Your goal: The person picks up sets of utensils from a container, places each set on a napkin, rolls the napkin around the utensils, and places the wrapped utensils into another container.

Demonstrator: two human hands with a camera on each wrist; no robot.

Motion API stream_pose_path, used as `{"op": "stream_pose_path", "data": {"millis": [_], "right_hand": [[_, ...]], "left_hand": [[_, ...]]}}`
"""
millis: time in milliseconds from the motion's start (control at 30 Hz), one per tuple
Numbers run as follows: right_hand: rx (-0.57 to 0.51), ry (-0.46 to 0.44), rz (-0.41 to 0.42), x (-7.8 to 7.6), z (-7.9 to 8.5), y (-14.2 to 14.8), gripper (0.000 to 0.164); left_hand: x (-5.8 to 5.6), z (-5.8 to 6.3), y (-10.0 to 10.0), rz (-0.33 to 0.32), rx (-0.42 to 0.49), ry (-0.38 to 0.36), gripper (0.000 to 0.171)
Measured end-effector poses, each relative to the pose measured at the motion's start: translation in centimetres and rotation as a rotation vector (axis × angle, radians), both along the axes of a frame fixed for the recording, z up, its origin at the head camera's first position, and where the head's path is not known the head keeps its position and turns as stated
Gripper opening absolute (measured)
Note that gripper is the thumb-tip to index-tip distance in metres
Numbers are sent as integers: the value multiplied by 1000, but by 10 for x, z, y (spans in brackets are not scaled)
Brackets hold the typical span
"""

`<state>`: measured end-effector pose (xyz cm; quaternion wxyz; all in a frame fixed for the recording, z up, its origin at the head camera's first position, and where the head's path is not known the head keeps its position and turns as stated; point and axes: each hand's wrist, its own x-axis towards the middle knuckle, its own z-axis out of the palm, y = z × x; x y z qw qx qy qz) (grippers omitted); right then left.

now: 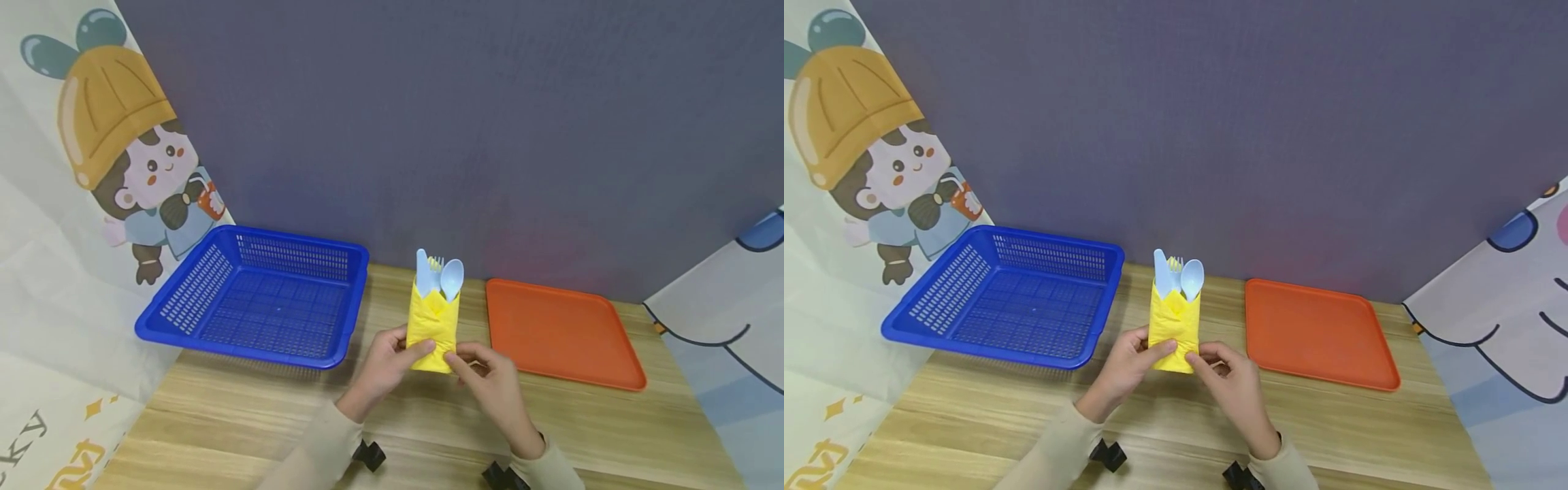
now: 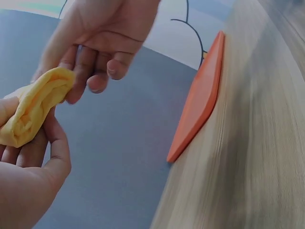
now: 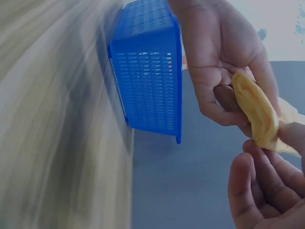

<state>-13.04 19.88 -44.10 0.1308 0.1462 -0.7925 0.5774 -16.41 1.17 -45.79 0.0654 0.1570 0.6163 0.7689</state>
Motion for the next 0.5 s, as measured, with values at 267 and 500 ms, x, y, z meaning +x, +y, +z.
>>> {"op": "stream_pose_path", "data": {"millis": [267,500], "right_hand": [[61,-40,-32,1,1,5,13],[-103,-174,131,-2,0,13,7]], "left_hand": [[1,3,0,-65,40,-11,32],[-5,2,-9,-305,201,-203,46]]}}
